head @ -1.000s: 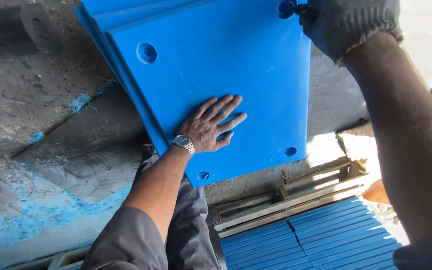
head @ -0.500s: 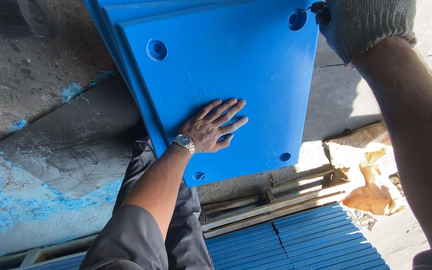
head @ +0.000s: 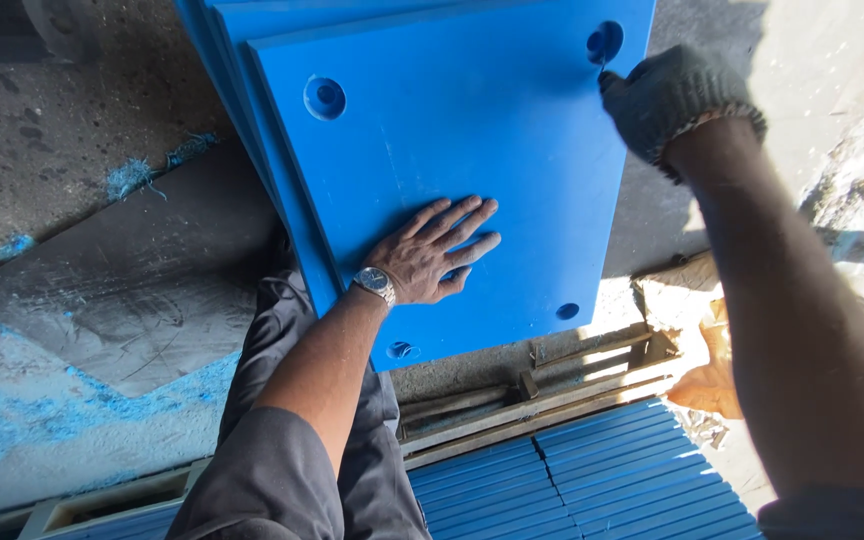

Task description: Manually deburring the edges and holes of blue plastic slabs and stacking them on a pallet.

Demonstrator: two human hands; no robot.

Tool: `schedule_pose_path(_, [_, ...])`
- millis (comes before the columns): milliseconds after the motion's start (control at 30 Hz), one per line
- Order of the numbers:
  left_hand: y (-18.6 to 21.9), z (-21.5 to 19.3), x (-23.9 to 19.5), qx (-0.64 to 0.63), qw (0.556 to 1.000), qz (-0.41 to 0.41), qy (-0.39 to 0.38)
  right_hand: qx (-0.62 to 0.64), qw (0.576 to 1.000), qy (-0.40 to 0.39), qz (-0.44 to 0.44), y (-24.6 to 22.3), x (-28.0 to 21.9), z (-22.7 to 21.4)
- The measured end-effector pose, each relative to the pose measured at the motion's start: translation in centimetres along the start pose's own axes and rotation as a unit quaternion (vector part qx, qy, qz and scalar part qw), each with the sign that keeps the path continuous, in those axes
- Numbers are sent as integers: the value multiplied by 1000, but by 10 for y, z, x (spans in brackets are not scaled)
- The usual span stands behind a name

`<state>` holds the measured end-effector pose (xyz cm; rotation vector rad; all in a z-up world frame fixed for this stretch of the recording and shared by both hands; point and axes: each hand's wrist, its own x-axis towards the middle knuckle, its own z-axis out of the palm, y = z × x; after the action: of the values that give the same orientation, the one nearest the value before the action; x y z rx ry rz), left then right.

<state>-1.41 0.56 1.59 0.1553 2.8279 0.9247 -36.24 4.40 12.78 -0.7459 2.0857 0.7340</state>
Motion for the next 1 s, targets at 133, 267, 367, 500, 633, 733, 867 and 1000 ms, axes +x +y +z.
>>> schedule_pose_path(133, [2,3,-1,-15,999,6,-28,82,994,-36,57,-28,-9,-29])
schedule_pose_path(267, [1,3,-2,-2,1000,-7,-26,362,924,-82,90,-15,8,-40])
schedule_pose_path(367, [3,3,-2,-15,1000,3,-5,352,932,-83,16,7,18,-35])
schedule_pose_path(500, [1,-1,-1,12,1000,2,-12,477,875,-72,37,42,32,-11])
schedule_pose_path(633, [0,2,-1,-4,1000,5,4,498,858,-73,107,38,-17,1])
schedule_pose_path(733, [0,2,1,-14,1000,-3,-5,438,895,-87,13,-4,-64,-15])
schedule_pose_path(867, [3,5,-3,-40,999,-14,14,429,902,-49,-17,-80,-86,-13])
schedule_pose_path(1000, [-4,-3,2,11,1000,4,6,180,891,228,-350,-144,-72,-16])
